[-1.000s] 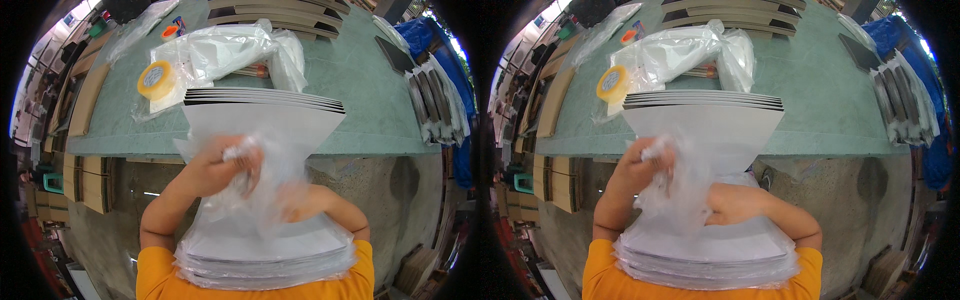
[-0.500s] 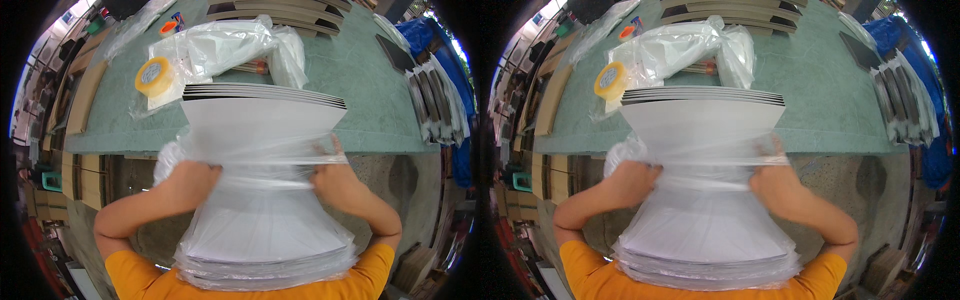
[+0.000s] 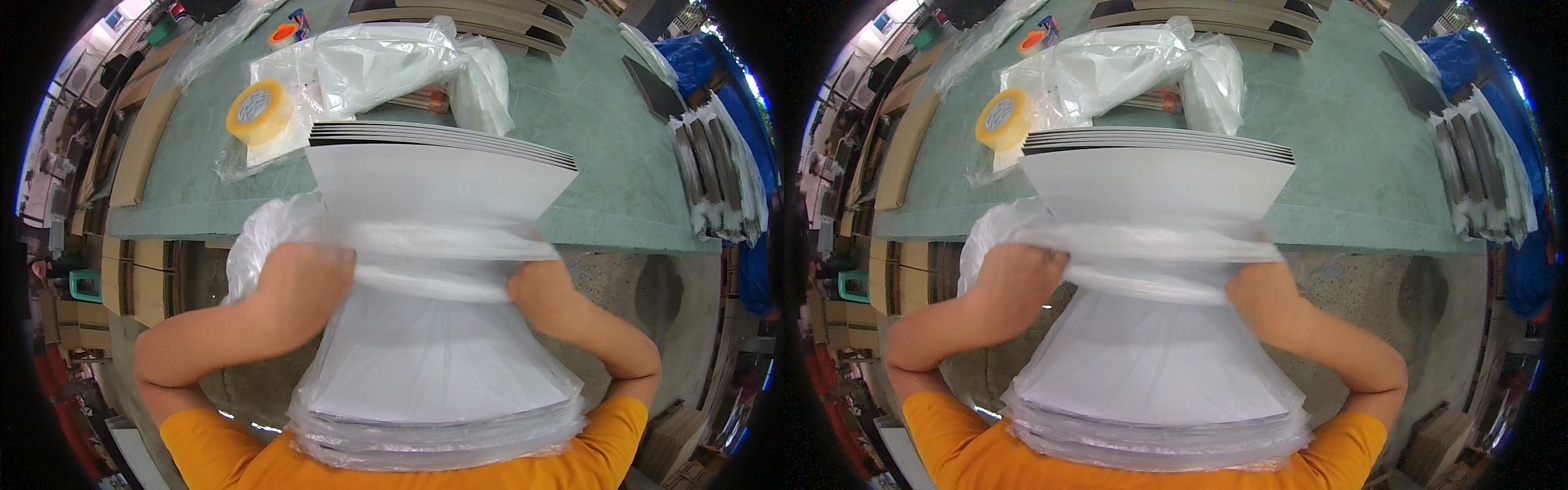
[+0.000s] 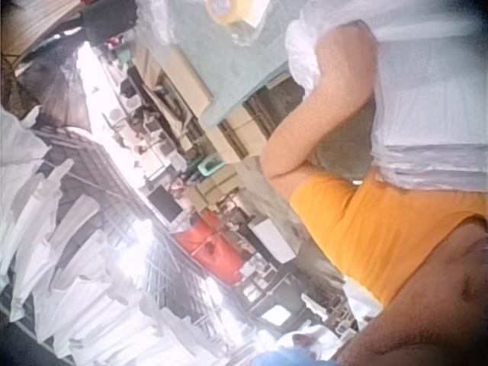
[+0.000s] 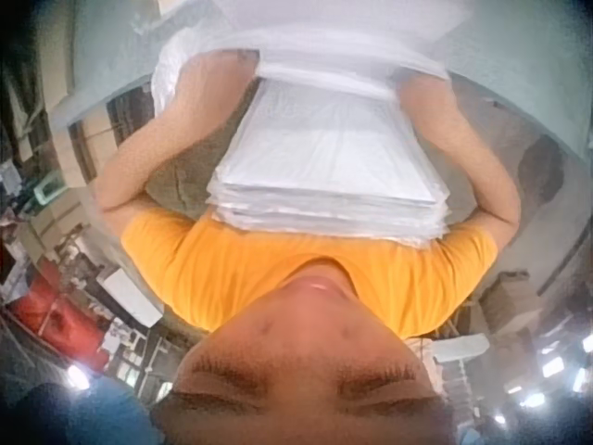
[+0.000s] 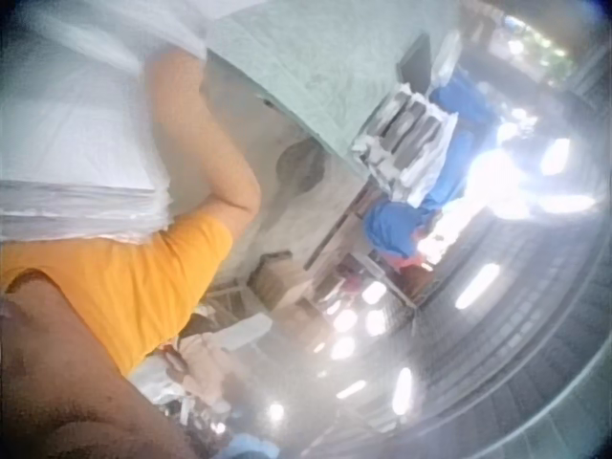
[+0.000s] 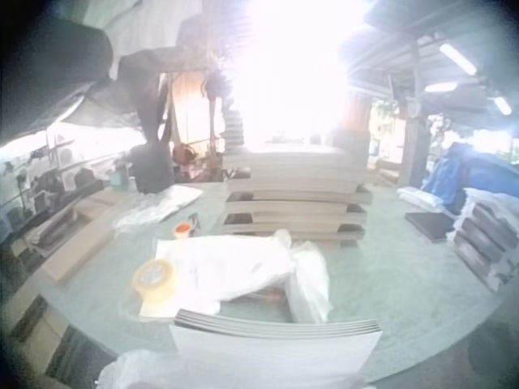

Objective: The person wraps individual black-covered books in clear plastic sheets by hand, folding the plastic around the edges and inserting it into the inner covers.

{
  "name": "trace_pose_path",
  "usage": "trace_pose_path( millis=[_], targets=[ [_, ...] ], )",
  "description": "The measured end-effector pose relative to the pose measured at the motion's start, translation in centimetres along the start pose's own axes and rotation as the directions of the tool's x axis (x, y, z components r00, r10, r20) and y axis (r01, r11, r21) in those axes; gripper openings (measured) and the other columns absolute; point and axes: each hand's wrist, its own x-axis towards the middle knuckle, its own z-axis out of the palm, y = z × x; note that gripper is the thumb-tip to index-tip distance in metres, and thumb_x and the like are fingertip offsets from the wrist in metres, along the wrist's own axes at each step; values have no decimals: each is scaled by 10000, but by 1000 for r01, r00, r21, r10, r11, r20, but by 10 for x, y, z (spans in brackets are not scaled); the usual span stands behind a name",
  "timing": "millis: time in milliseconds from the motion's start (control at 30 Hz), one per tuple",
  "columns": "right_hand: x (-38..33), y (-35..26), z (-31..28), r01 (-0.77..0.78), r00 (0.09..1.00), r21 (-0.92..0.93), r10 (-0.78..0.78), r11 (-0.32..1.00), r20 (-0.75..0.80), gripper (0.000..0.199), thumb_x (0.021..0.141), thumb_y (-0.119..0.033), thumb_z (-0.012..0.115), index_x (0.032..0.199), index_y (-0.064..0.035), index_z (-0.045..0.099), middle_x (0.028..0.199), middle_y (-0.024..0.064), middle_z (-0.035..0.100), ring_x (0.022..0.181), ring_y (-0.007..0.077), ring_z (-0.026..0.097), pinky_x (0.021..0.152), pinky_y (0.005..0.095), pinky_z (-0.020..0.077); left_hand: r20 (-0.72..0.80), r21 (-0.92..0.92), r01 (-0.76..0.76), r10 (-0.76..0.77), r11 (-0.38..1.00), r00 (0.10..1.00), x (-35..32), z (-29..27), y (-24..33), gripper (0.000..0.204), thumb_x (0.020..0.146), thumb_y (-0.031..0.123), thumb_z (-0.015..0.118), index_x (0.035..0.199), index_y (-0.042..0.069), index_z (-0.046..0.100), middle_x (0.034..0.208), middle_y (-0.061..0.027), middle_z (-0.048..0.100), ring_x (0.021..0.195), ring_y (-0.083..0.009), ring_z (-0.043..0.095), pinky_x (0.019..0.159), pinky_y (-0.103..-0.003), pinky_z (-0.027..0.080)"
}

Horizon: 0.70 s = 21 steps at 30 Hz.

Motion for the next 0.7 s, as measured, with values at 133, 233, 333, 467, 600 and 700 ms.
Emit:
trace_pose_path(
  millis=[133,233,333,467,600,700],
  targets=[
    [7,0,-55,-306,949,564,290,767,120,126,676,-96,606,768,-11,591,731,133,575,680,204,564,628,290,439,163,-77,-44,56,996,985,-4,67,-15,74,705,126,543,702,64,583,640,-88,583,678,-229,592,558,-337,457],
    [3,30,-47,-261,436,816,817,516,-378,218,627,-67,580,842,-36,562,721,108,573,571,213,537,553,281,444,9,-592,-222,282,775,959,-8,18,-7,152,723,194,587,668,53,569,601,-96,557,641,-244,574,592,-331,442],
    [-5,13,-42,-306,434,572,646,761,-628,266,605,-53,562,871,-39,551,785,97,568,565,195,514,545,276,432,-456,-754,82,-609,652,649,-21,25,-41,160,723,160,619,770,31,538,658,-105,521,637,-228,531,602,-295,426],
    [5,-6,-36,-239,520,399,464,885,-717,487,622,96,408,1082,-21,519,1087,113,485,817,166,497,621,255,418,-619,-661,222,-688,716,379,6,21,-66,472,617,-45,575,1060,110,530,917,-80,518,710,-199,501,611,-283,434],
    [-1,20,-30,-526,522,164,469,834,-712,611,530,81,473,1125,-44,531,1122,144,461,944,286,470,785,310,395,-685,-401,157,-409,903,603,5,15,-39,755,481,-88,539,1179,197,504,1061,-54,482,770,-199,486,603,-296,445],
    [-21,10,-21,-290,444,435,523,852,-728,521,540,100,484,1030,-40,595,989,126,532,863,229,523,713,259,409,-810,-299,75,-295,951,507,1,17,-40,618,501,-84,554,1079,135,580,949,-69,540,727,-203,503,585,-282,442]
  ],
)
